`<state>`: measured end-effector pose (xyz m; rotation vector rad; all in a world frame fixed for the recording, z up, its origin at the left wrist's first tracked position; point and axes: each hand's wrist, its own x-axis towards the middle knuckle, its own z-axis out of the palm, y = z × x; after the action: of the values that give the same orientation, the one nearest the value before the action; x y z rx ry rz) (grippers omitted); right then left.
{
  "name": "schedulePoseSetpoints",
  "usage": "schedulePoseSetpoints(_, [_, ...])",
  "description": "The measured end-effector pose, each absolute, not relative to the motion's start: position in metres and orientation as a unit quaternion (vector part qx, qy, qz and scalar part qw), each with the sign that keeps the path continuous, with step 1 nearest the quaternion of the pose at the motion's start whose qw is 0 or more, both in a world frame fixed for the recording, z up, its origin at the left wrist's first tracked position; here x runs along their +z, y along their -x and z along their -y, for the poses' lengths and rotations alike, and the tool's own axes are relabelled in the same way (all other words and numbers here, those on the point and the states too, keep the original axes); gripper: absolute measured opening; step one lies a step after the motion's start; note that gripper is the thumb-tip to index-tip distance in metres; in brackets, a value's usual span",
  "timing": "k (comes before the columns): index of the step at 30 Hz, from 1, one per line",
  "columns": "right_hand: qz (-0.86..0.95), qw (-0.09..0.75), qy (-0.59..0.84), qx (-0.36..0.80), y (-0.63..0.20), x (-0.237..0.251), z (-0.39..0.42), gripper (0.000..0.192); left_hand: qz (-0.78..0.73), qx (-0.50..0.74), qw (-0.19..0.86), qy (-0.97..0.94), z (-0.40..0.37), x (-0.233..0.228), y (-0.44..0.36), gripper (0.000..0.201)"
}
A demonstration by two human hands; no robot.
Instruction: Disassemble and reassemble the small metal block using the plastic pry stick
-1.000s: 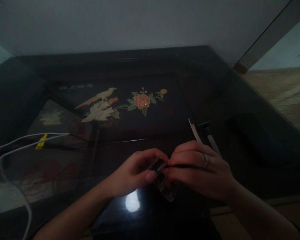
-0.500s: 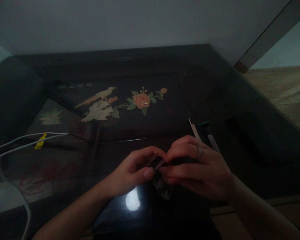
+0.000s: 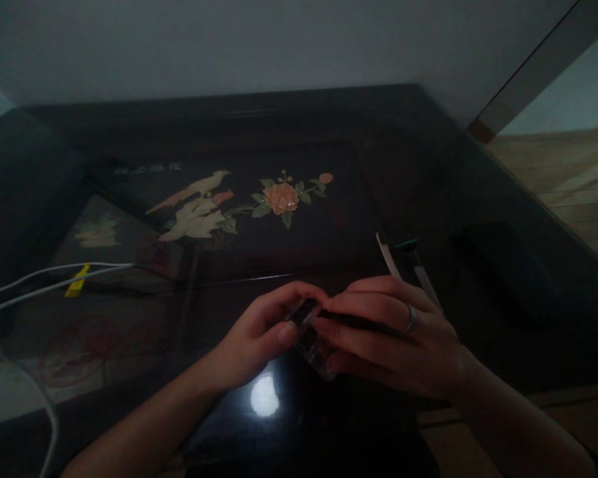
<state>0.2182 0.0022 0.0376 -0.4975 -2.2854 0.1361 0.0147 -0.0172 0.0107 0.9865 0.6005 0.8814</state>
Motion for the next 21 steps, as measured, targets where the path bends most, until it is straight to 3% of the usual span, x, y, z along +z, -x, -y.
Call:
schedulePoseSetpoints(17, [0.897,0.383,0.209,0.073,-0.2169,0.0367,-0.0012,0.018,-0.285,0.410,0.726,-0.473,0.0160,0.0090,-0.0112,0.046])
schedulePoseSetpoints(21, [0.882,0.391,0.245,0.096,-0.2172,0.0321,-0.0021,0.027,-0.306,0.436,0.691,-0.488,0.0138,0.0114,-0.0114,0.044])
